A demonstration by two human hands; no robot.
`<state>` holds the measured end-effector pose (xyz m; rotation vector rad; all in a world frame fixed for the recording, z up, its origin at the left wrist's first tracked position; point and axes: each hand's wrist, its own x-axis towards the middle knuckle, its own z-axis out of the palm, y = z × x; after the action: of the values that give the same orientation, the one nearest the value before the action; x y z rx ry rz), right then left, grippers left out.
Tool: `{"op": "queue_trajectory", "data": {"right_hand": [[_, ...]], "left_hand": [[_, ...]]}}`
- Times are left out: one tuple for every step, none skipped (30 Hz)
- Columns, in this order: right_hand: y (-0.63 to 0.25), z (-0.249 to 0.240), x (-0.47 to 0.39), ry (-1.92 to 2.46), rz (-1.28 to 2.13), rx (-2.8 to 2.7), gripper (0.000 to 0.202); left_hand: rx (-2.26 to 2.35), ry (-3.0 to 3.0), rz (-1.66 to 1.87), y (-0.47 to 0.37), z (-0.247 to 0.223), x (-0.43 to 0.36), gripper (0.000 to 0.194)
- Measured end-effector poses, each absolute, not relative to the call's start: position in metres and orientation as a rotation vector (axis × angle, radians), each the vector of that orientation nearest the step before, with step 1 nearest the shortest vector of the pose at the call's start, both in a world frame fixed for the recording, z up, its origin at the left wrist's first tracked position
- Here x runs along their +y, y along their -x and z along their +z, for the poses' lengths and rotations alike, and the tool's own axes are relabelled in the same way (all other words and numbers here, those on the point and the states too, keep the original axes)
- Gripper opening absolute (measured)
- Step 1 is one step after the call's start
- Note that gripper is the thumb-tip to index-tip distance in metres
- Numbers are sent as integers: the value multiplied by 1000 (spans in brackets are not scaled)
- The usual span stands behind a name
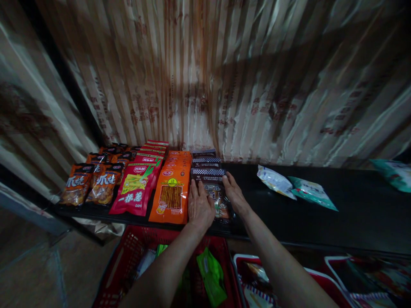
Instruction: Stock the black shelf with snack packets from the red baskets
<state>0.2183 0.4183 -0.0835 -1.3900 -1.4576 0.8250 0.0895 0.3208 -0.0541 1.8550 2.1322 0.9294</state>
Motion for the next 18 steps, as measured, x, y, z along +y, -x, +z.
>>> {"op": "queue_trajectory", "data": {"right_hand": [[-219,-83,418,1415,815,-1467,76],[-221,-81,418,1452,792,-1484,76],[-221,-79,417,1495,741,-1513,74],[-222,-75,416,1531,656,-1564,72],[-221,-71,415,1558,545,-1628,70],[-220,-66,415,1571,420,-1697,68],[-218,-60,414,1571,293,-1766,66],[-215,-55,414,1557,177,-1834,63],[-212,-49,415,1533,82,-1901,61],[-208,-44,416,1509,4,-1965,59],[-204,-39,417,1493,-55,-2025,57],[-199,-34,419,1489,-95,-2084,56],[-194,-31,422,1501,-119,-2138,54],[-190,-28,426,1529,-131,-2187,53],[-186,-26,430,1566,-135,-2230,53],[-182,-24,433,1606,-133,-2271,53],[-179,-24,437,1645,-125,-2308,53],[-176,-23,440,1679,-115,-2342,54]], "left_hand": [[2131,-1859,936,-89,-55,321,59],[2136,-1871,949,-89,-57,322,59],[2144,-1895,969,-89,-58,322,58],[2152,-1934,996,-89,-59,321,56],[2157,-1986,1031,-89,-60,321,55],[2153,-2046,1063,-90,-61,320,54],[2145,-2103,1090,-91,-62,319,53],[2130,-2153,1105,-93,-63,317,52],[2118,-2186,1109,-95,-64,316,52],[2109,-2205,1104,-97,-65,314,51],[2106,-2212,1097,-99,-67,313,50],[2107,-2211,1089,-101,-68,311,50],[2109,-2208,1085,-102,-70,310,49],[2109,-2207,1083,-103,-72,309,49],[2109,-2208,1084,-103,-73,308,49],[2106,-2212,1087,-103,-75,307,49],[2105,-2215,1093,-103,-77,307,49],[2105,-2218,1098,-103,-78,306,49]]}}
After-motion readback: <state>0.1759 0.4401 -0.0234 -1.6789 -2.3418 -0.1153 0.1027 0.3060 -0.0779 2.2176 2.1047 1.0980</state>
